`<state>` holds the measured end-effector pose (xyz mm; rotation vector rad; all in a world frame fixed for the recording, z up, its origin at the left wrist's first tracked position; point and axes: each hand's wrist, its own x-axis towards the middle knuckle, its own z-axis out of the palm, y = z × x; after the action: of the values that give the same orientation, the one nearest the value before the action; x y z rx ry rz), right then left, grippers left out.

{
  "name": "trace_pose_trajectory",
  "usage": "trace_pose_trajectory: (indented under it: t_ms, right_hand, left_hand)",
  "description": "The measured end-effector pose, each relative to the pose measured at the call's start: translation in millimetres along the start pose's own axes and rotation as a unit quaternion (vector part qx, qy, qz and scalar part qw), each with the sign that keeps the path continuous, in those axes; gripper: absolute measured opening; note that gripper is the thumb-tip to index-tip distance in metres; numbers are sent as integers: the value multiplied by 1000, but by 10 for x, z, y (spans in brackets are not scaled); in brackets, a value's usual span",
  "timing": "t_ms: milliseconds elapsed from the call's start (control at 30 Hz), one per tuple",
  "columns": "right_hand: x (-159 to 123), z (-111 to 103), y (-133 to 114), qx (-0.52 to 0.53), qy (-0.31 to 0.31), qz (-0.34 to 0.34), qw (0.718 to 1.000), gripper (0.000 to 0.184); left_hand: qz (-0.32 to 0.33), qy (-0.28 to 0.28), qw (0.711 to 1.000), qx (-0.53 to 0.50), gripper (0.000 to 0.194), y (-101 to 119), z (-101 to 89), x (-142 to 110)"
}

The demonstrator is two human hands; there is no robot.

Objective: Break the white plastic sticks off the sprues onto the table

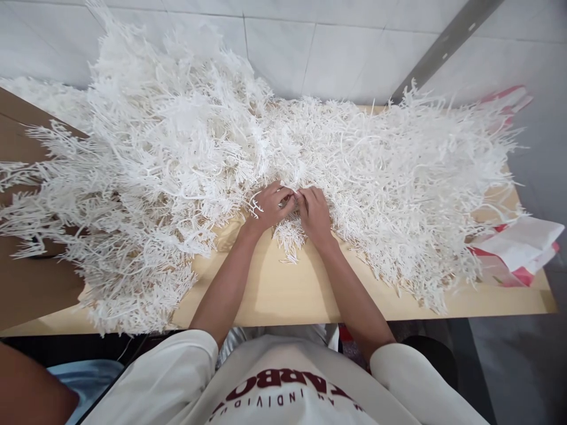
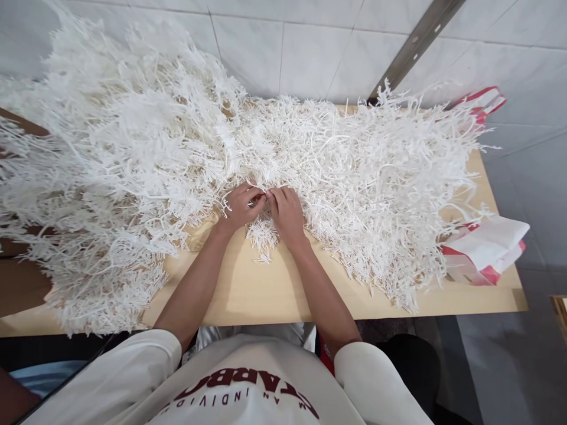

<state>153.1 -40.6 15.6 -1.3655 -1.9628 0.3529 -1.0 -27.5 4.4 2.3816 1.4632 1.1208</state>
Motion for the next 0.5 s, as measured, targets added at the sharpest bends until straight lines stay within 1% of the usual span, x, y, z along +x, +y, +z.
trace_pose_trajectory:
  t_ms: [67, 100, 200, 233, 267, 300, 367, 433, 500]
  right_hand:
    - [-20, 2, -8, -11, 16, -14, 1000, 26]
    - [-33, 2, -19, -5, 35, -30, 999, 26]
    - [-73, 1, -63, 29, 98, -112, 988, 28]
    - [-81, 1, -77, 38, 109, -133, 984, 27]
    - [-83, 2, -86, 46, 113, -137, 983, 23]
    - [-81, 1, -91, 55, 116, -123, 984, 18]
    - [-63, -4, -85, 75, 129, -53, 987, 9]
    - [-40, -15, -69, 97, 142, 21, 985, 16]
    - [-23, -27, -56, 127, 126, 66, 982, 24]
  left_hand:
    - [-3, 8, 1000, 8, 16, -4, 1, 21]
    - [-20, 17, 1000, 4, 16, -11, -5, 37]
    - [-112, 73, 991, -17, 17, -36, -34, 91]
    - [-132, 88, 987, -25, 17, -39, -43, 104]
    - [-137, 93, 986, -32, 17, -37, -50, 111]
    - [-130, 88, 987, -40, 16, -30, -53, 111]
    - [-104, 68, 991, -58, 15, -7, -57, 96]
    - [-78, 53, 992, -78, 17, 12, -63, 67]
    - [-50, 35, 993, -103, 21, 16, -78, 39]
